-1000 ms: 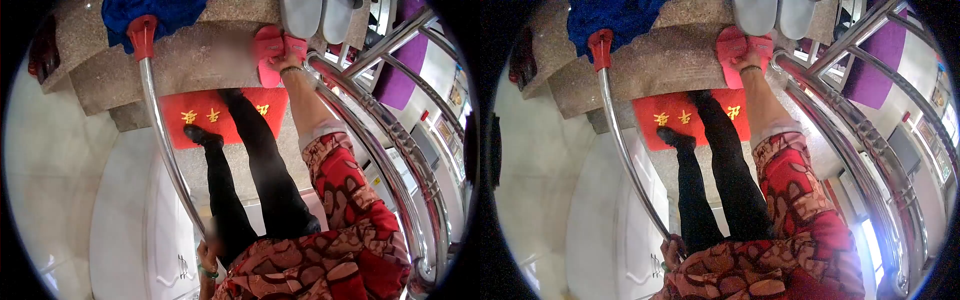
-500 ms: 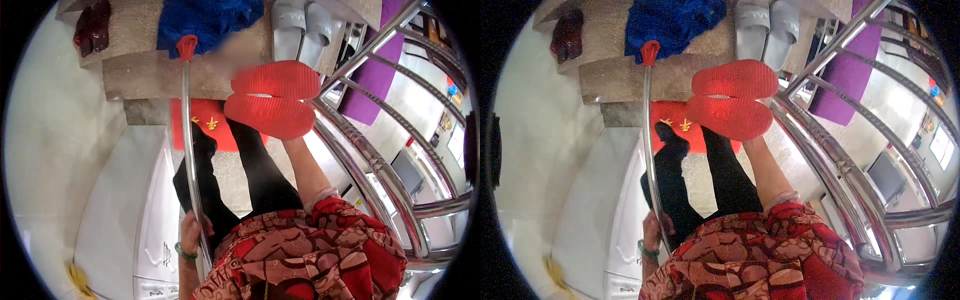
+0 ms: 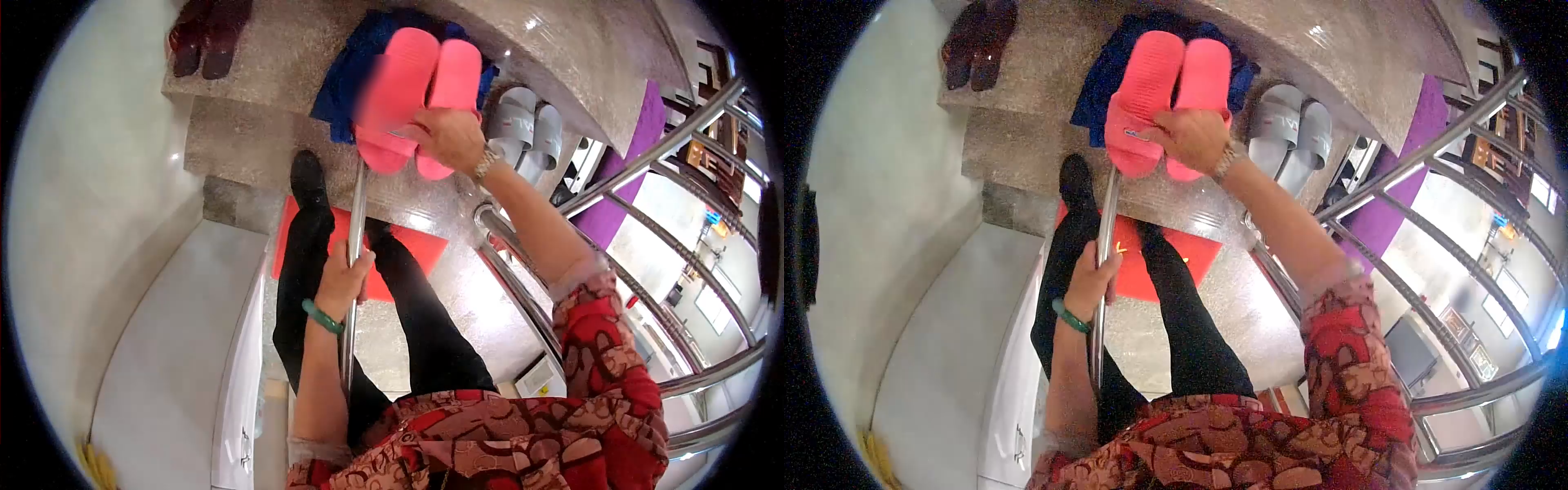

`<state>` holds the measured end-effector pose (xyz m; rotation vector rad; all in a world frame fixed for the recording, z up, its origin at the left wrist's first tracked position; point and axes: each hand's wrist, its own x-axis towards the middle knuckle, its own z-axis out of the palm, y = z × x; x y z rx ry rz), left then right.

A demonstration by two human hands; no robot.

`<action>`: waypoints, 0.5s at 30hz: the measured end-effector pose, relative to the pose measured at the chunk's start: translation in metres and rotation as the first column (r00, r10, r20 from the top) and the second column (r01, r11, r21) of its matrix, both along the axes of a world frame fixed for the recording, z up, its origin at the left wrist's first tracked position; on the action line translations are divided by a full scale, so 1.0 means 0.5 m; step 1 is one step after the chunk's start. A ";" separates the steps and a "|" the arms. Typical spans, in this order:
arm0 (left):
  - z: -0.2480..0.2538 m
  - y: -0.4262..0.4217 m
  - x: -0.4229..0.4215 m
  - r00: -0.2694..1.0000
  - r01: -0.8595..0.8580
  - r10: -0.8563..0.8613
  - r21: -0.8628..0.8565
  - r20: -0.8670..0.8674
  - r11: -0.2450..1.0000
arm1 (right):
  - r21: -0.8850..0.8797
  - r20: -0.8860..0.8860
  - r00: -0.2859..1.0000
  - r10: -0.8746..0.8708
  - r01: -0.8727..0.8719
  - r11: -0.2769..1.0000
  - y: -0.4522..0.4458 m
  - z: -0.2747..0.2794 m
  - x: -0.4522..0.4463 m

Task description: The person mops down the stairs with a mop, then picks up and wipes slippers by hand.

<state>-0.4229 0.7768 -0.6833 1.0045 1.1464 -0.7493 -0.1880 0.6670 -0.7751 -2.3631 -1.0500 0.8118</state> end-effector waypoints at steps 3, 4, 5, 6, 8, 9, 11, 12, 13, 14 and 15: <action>-0.018 0.012 -0.015 0.995 -0.093 0.093 -0.008 0.018 0.996 | -0.092 0.054 0.977 0.208 -0.202 0.975 0.081 -0.085 0.030; -0.016 0.021 -0.018 0.994 -0.109 0.109 -0.020 0.011 0.994 | -0.169 0.103 0.958 0.269 -0.250 0.953 0.120 -0.126 0.042; -0.022 0.028 -0.019 0.993 -0.115 0.115 -0.023 0.005 0.993 | -0.247 0.147 0.931 0.333 -0.291 0.924 0.160 -0.164 0.052; -0.028 0.035 -0.019 0.990 -0.140 0.141 -0.037 0.025 0.989 | -0.247 0.103 0.938 0.330 -0.297 0.922 0.215 -0.192 0.071; -0.044 0.052 -0.016 0.982 -0.180 0.185 -0.081 0.047 0.980 | -0.248 0.053 0.942 0.332 -0.309 0.918 0.274 -0.220 0.080; -0.050 0.058 -0.013 0.981 -0.186 0.190 -0.086 0.047 0.979 | -0.225 0.052 0.956 0.289 -0.271 0.936 0.282 -0.225 0.081; -0.048 0.065 -0.008 0.979 -0.199 0.203 -0.119 0.020 0.973 | -0.206 0.050 0.966 0.252 -0.237 0.949 0.279 -0.214 0.081; -0.041 0.079 0.003 0.974 -0.227 0.222 -0.149 -0.048 0.962 | -0.180 0.005 0.969 0.245 -0.240 0.954 0.256 -0.201 0.081; -0.043 0.085 0.006 0.974 -0.227 0.223 -0.152 -0.043 0.962 | -0.155 -0.039 0.970 0.239 -0.242 0.958 0.227 -0.183 0.081; -0.051 0.088 0.006 0.970 -0.244 0.240 -0.192 -0.047 0.950 | -0.154 -0.017 0.966 0.260 -0.259 0.953 0.183 -0.158 0.082; -0.059 0.090 0.007 0.965 -0.262 0.257 -0.232 -0.053 0.937 | -0.155 0.005 0.960 0.280 -0.276 0.949 0.130 -0.127 0.082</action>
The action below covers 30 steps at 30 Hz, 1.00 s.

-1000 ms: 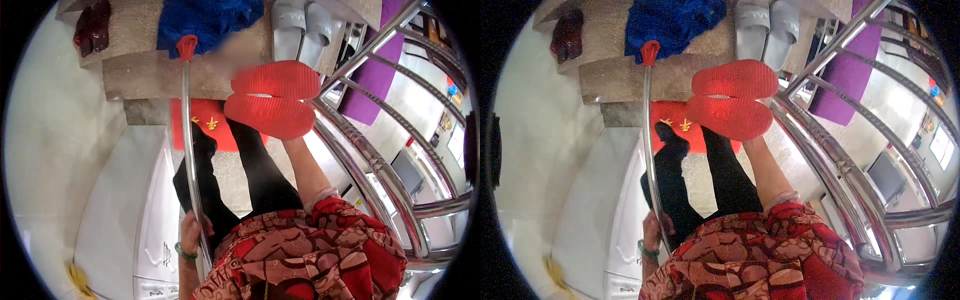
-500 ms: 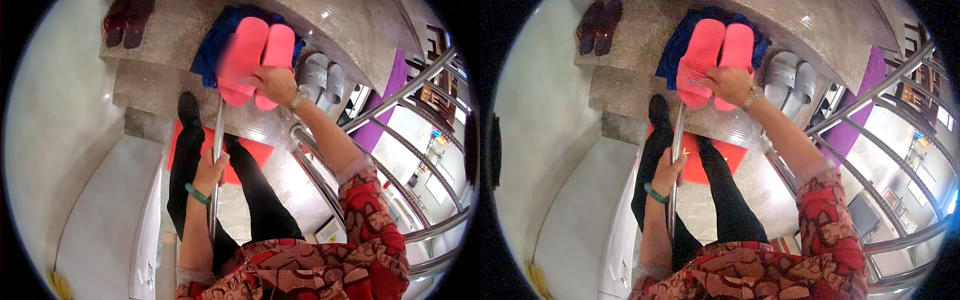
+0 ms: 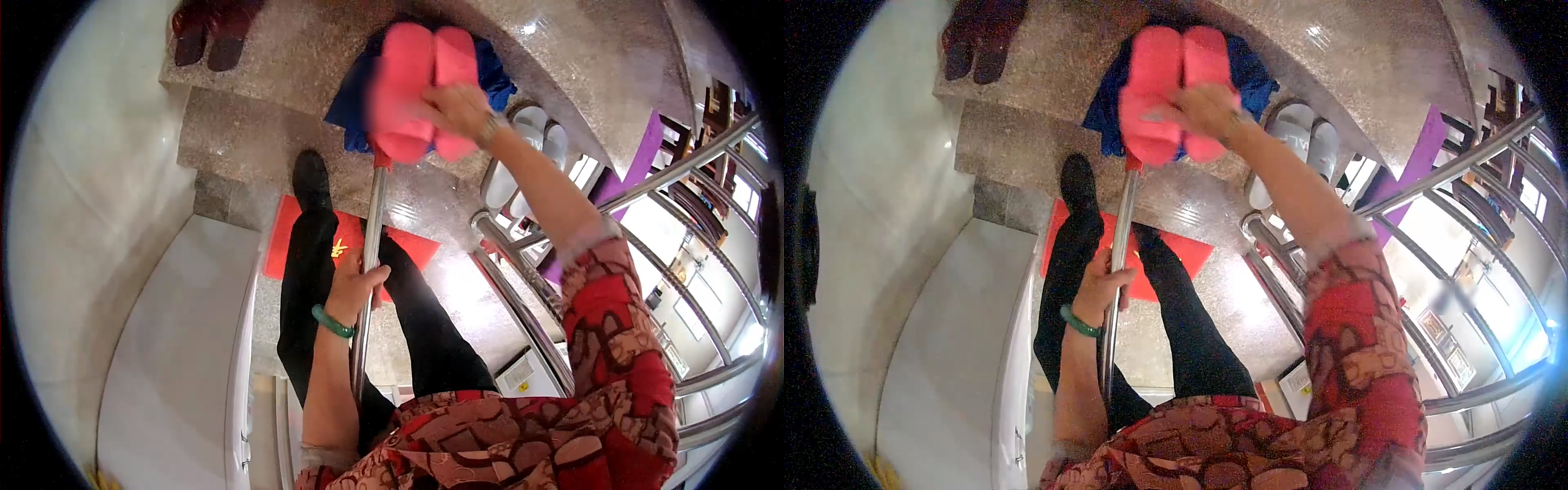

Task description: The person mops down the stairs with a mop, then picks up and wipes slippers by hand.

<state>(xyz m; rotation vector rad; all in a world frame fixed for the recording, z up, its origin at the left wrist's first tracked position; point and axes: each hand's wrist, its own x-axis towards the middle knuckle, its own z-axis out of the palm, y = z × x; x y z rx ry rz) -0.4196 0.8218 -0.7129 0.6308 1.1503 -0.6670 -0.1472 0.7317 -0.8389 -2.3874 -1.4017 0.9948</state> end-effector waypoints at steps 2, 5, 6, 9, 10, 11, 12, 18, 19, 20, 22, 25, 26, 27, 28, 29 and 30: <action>-0.016 0.002 0.008 1.000 0.000 0.000 0.014 -0.029 1.000 | -0.031 -0.017 0.999 -0.028 0.027 0.999 -0.108 0.061 -0.017; -0.043 -0.011 0.016 1.000 -0.024 0.023 0.093 0.013 0.995 | -0.191 0.015 0.999 0.050 -0.046 0.981 -0.272 0.083 -0.018; -0.049 -0.018 0.022 1.000 -0.024 0.023 0.085 0.015 0.996 | -0.178 0.059 0.998 0.026 -0.016 0.984 -0.318 0.076 -0.006; -0.059 -0.041 0.033 0.989 0.139 -0.145 0.157 0.026 0.978 | -0.330 0.133 0.990 0.053 -0.006 0.944 -0.432 0.020 0.021; -0.064 -0.045 0.031 0.983 0.176 -0.181 0.189 0.009 0.966 | -0.326 0.197 0.975 0.102 -0.033 0.945 -0.435 0.007 0.016; -0.068 -0.047 0.036 0.968 0.245 -0.252 0.219 0.004 0.944 | -0.330 0.194 0.976 0.097 -0.028 0.943 -0.439 0.001 -0.001; -0.073 -0.050 0.040 0.947 0.313 -0.322 0.248 -0.002 0.917 | -0.331 0.336 0.941 0.038 0.080 0.940 -0.413 0.016 -0.026; -0.077 -0.071 0.067 0.682 0.669 -0.704 0.557 -0.199 0.491 | -0.158 0.355 0.863 -0.361 0.436 0.886 -0.336 0.057 -0.122; -0.075 -0.073 0.072 0.682 0.668 -0.704 0.558 -0.197 0.491 | -0.197 0.276 0.850 -0.448 0.506 0.840 -0.341 0.037 -0.132; -0.073 -0.073 0.076 0.645 0.697 -0.731 0.565 -0.224 0.442 | -0.196 0.278 0.850 -0.448 0.507 0.840 -0.347 0.021 -0.132; -0.080 -0.071 0.083 0.622 0.713 -0.736 0.582 -0.268 0.390 | -0.361 0.285 0.841 -0.460 0.539 0.761 -0.338 -0.022 -0.115; -0.139 -0.053 0.069 0.865 0.395 -0.501 0.649 -0.024 0.651 | -0.169 0.315 0.813 -0.490 0.556 0.814 -0.333 -0.013 -0.121; -0.154 -0.049 0.046 0.871 0.390 -0.491 0.650 -0.030 0.652 | -0.071 0.297 0.819 -0.491 0.531 0.844 -0.324 0.018 -0.127; -0.140 -0.039 0.053 0.912 0.368 -0.411 0.450 -0.003 0.814 | -0.033 0.250 0.815 -0.523 0.547 0.836 -0.322 0.049 -0.130; -0.131 -0.032 0.056 0.947 0.313 -0.322 0.222 0.004 0.923 | -0.031 0.244 0.822 -0.515 0.537 0.843 -0.296 0.082 -0.138; -0.139 -0.032 0.049 0.971 0.207 -0.227 0.210 0.077 0.956 | 0.036 0.188 0.845 -0.500 0.503 0.864 -0.263 0.117 -0.144; -0.141 -0.031 0.048 0.972 0.201 -0.221 0.213 0.077 0.956 | 0.104 0.133 0.868 -0.479 0.468 0.877 -0.230 0.137 -0.144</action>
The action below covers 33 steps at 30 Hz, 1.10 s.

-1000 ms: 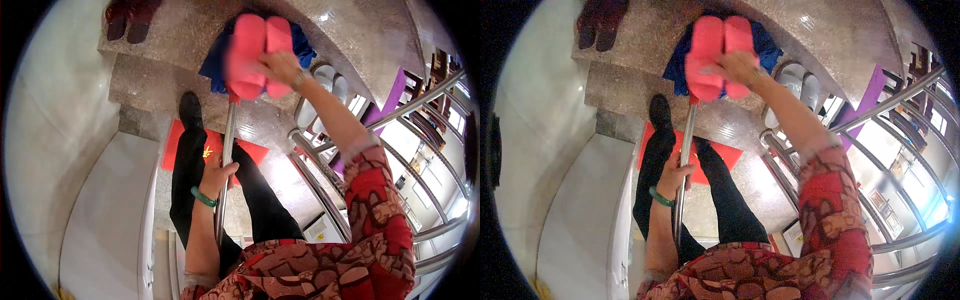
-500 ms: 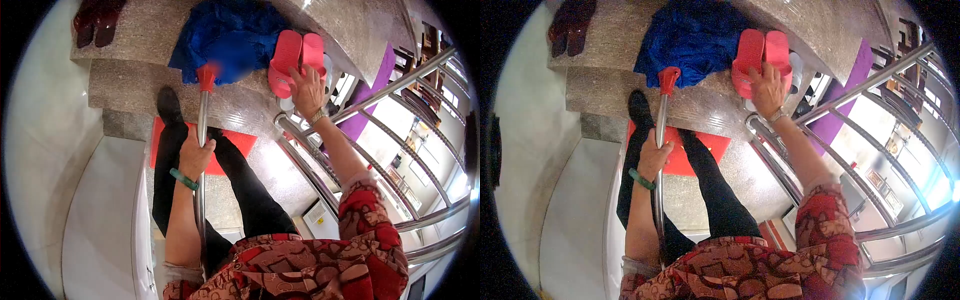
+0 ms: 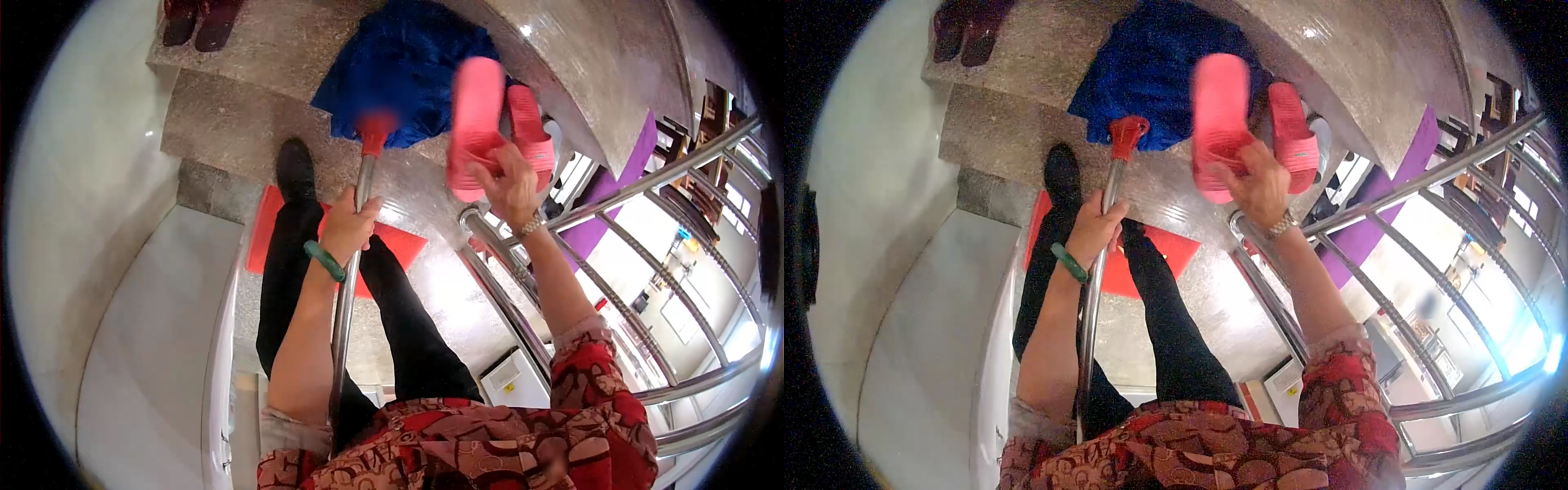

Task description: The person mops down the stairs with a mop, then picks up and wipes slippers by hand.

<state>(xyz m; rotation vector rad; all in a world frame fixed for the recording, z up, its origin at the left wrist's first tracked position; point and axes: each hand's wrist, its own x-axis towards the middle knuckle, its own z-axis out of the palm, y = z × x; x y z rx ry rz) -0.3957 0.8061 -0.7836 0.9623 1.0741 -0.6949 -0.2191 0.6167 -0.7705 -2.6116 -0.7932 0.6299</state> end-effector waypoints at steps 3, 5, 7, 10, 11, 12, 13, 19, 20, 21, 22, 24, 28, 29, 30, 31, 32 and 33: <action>-0.003 0.000 0.005 0.999 0.040 -0.040 0.113 -0.005 0.993 | -0.006 0.126 0.964 0.234 -0.235 0.972 0.121 -0.078 0.047; -0.015 0.007 -0.001 0.998 0.057 -0.058 0.116 0.005 0.992 | -0.133 0.054 0.963 0.264 -0.256 0.958 0.223 -0.166 0.104; -0.013 0.015 0.004 0.998 0.055 -0.057 0.087 0.020 0.995 | -0.217 0.003 0.923 0.386 -0.376 0.901 0.298 -0.233 0.161; -0.013 0.033 0.016 0.998 0.026 -0.030 0.063 0.050 0.998 | -0.118 0.102 0.937 0.335 -0.323 0.939 0.312 -0.212 0.167; -0.013 0.035 0.013 0.998 0.046 -0.049 0.069 0.038 0.997 | -0.149 -0.026 0.947 0.319 -0.319 0.936 0.292 -0.201 0.156; -0.016 0.033 0.009 0.998 0.043 -0.045 0.067 0.036 0.997 | -0.149 -0.028 0.946 0.322 -0.323 0.935 0.274 -0.174 0.134; -0.021 0.029 0.004 0.999 0.027 -0.028 0.054 0.029 0.998 | -0.113 0.088 0.945 0.314 -0.303 0.946 0.254 -0.141 0.106; -0.030 0.024 0.013 0.998 0.046 -0.044 0.046 -0.033 0.998 | 0.034 0.244 0.952 0.183 -0.197 0.980 0.270 -0.216 0.053; -0.030 0.022 0.013 0.998 0.037 -0.035 0.044 -0.051 0.998 | -0.017 0.266 0.951 0.158 -0.159 0.987 0.287 -0.232 0.051; -0.035 0.020 0.012 0.998 0.038 -0.035 0.045 -0.053 0.998 | -0.013 0.284 0.948 0.145 -0.147 0.989 0.301 -0.239 0.050; -0.041 0.020 0.011 0.999 0.033 -0.032 0.031 -0.020 0.999 | -0.013 0.282 0.948 0.145 -0.147 0.989 0.302 -0.237 0.052; -0.035 0.018 0.011 1.000 0.029 -0.029 0.018 0.012 0.999 | -0.056 0.212 0.964 0.160 -0.152 0.987 0.304 -0.228 0.060; -0.028 0.019 0.009 0.997 -0.082 0.081 -0.092 -0.016 0.992 | 0.093 0.019 0.997 0.078 -0.080 0.993 0.232 -0.162 0.036; -0.033 0.018 0.006 0.994 -0.106 0.108 -0.106 0.011 0.989 | 0.032 0.036 0.994 0.103 -0.104 0.994 0.204 -0.144 0.008; -0.035 0.016 0.003 0.994 -0.108 0.110 -0.103 0.013 0.989 | -0.028 0.051 0.990 0.128 -0.126 0.992 0.183 -0.134 -0.014; -0.036 0.015 -0.001 0.990 -0.137 0.139 -0.124 0.009 0.983 | -0.025 0.053 0.990 0.130 -0.129 0.991 0.168 -0.131 -0.027; -0.037 0.014 -0.006 0.986 -0.165 0.167 -0.145 0.004 0.976 | -0.032 0.068 0.986 0.150 -0.149 0.988 0.157 -0.131 -0.037; -0.040 0.012 -0.009 0.985 -0.167 0.170 -0.142 0.006 0.976 | -0.039 0.082 0.982 0.170 -0.168 0.985 0.155 -0.132 -0.041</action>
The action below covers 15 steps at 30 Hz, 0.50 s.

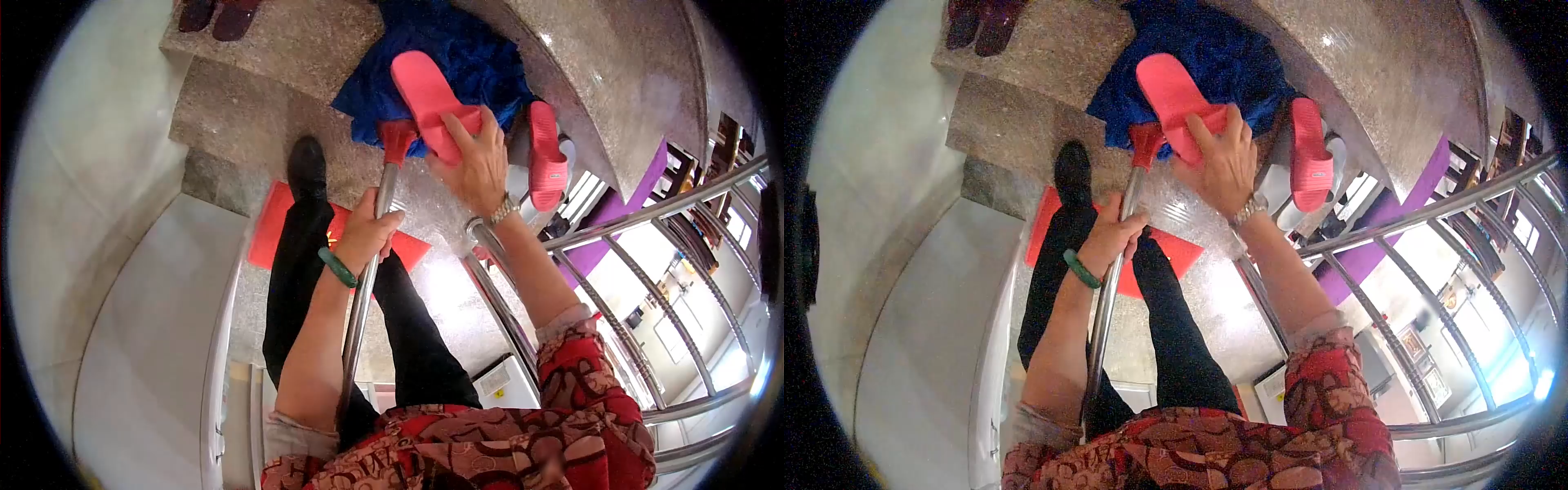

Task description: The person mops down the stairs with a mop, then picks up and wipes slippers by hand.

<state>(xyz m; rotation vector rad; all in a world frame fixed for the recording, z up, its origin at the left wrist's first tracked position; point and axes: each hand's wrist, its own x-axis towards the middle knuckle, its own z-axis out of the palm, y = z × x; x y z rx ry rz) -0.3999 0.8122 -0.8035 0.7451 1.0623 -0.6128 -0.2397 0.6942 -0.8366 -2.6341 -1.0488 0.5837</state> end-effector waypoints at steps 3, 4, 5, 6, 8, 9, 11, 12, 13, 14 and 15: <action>0.002 -0.006 0.001 0.999 0.022 -0.024 0.062 0.035 0.998 | -0.069 0.061 0.997 0.043 -0.038 0.997 0.105 -0.076 0.051; 0.009 -0.006 0.004 0.999 0.016 -0.018 0.078 0.032 0.997 | -0.062 0.131 0.991 0.037 -0.029 0.998 0.158 -0.105 0.079; 0.016 0.000 0.004 1.000 0.009 -0.012 0.094 0.029 0.996 | -0.054 0.202 0.979 0.030 -0.020 0.998 0.211 -0.122 0.105; 0.022 0.008 0.002 0.999 -0.003 -0.002 0.089 0.053 0.996 | -0.057 0.203 0.978 0.035 -0.024 0.998 0.249 -0.118 0.122; 0.029 0.022 0.006 0.999 -0.016 0.012 0.073 0.051 0.997 | -0.199 0.253 0.964 0.080 -0.028 0.979 0.305 -0.102 0.142; 0.032 0.028 0.007 0.999 -0.024 0.021 0.060 0.047 0.998 | -0.080 0.256 0.962 0.093 -0.075 0.994 0.274 -0.097 0.131; 0.031 0.043 -0.003 0.999 -0.017 0.015 0.045 0.049 0.999 | 0.096 0.211 0.970 0.123 -0.146 0.985 0.170 -0.057 0.090; 0.028 0.047 -0.005 0.999 -0.006 0.004 0.034 0.048 0.999 | 0.122 0.160 0.978 0.131 -0.151 0.981 0.100 -0.049 0.056; 0.027 0.043 -0.002 0.999 -0.011 0.009 0.031 0.050 0.999 | 0.046 0.119 0.982 0.148 -0.154 0.987 0.036 -0.019 0.013; 0.029 0.040 -0.002 0.999 0.031 -0.033 0.062 0.029 0.998 | 0.034 0.053 0.988 0.145 -0.147 0.989 -0.007 -0.015 -0.011; 0.028 0.036 0.001 0.997 0.074 -0.075 0.092 0.006 0.993 | 0.032 0.047 0.989 0.143 -0.145 0.989 0.007 -0.032 0.000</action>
